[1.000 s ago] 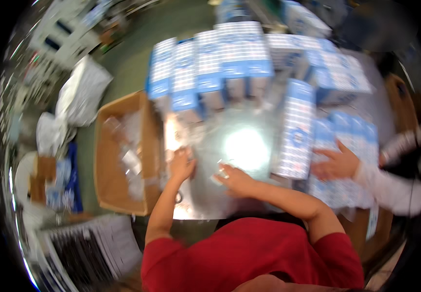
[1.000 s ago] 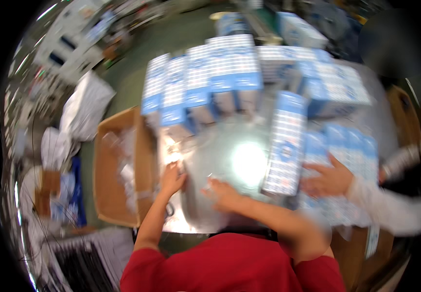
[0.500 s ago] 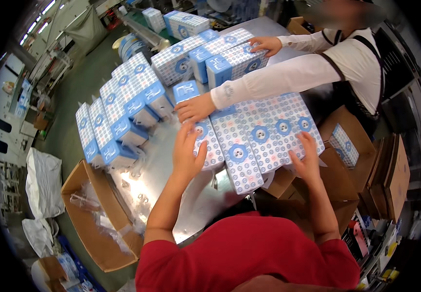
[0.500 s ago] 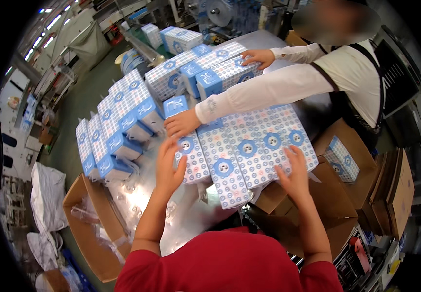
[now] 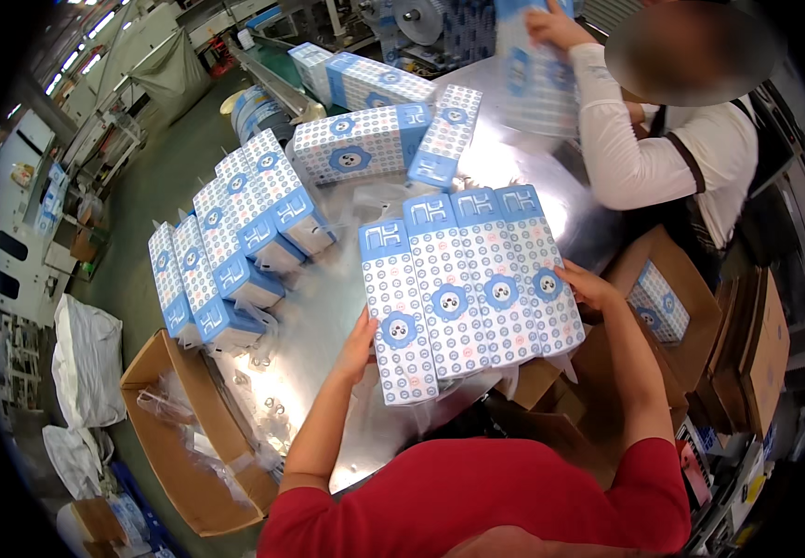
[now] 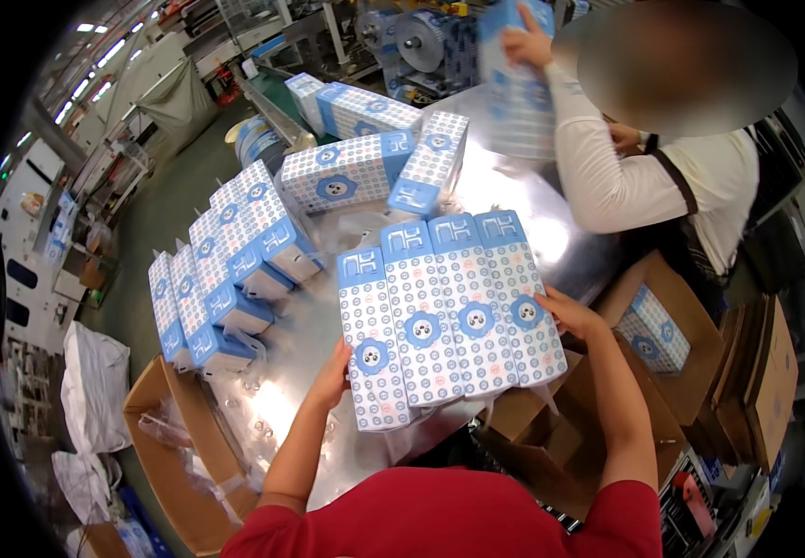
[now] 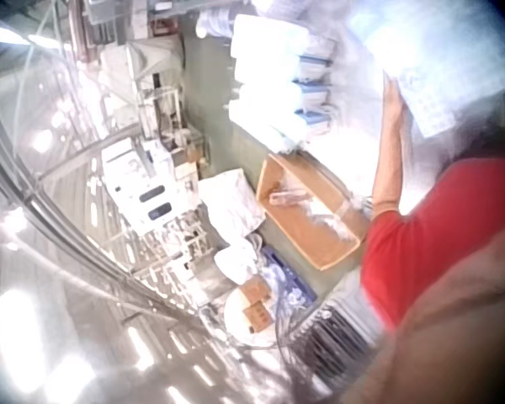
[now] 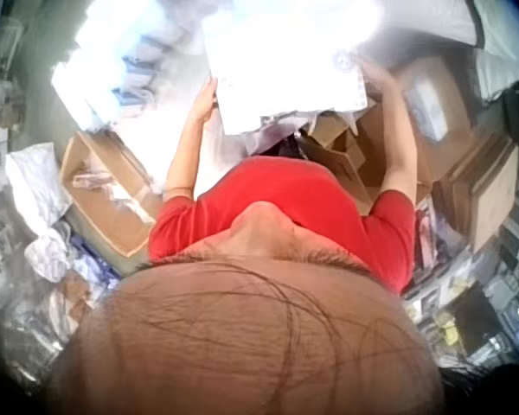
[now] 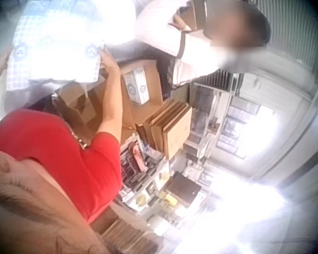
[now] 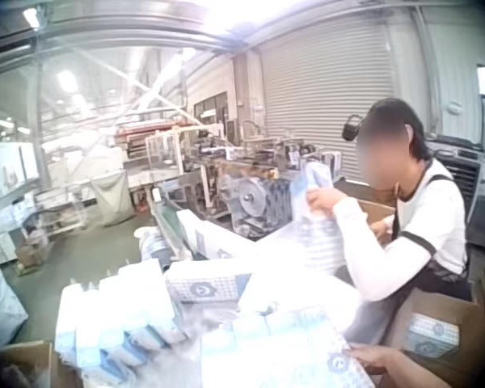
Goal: The person packs product boxes into larger cardboard cartons, using shears to cut plastic film and placing the filled cartons onto a conveyor belt.
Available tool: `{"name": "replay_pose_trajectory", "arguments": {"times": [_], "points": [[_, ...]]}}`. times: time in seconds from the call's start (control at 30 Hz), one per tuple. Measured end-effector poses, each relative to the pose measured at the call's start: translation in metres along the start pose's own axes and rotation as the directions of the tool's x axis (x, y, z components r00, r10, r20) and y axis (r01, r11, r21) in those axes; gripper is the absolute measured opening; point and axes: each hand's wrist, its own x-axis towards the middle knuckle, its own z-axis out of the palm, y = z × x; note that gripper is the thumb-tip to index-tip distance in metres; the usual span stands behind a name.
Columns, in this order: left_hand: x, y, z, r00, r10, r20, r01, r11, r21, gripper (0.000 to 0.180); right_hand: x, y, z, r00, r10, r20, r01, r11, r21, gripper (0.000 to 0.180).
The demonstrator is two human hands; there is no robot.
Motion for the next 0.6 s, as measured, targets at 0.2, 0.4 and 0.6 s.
{"name": "replay_pose_trajectory", "arguments": {"times": [0.2,0.4,0.6], "points": [[0.049,0.0,-0.003,1.0,-0.001,0.001,0.001,0.972,-0.233,0.05,0.065,0.01,0.021,0.991,-0.059,0.121,-0.048,0.686,0.726,0.064],[0.035,-0.014,-0.025,0.998,-0.054,0.038,0.064,0.941,-0.333,0.05,0.049,0.0,0.056,0.981,-0.169,0.093,0.079,0.79,0.608,0.067],[-0.013,-0.009,-0.058,0.97,0.129,-0.206,-0.102,0.985,0.137,0.043,0.018,-0.059,0.113,0.933,-0.348,0.092,0.271,0.848,0.455,0.07]]}}
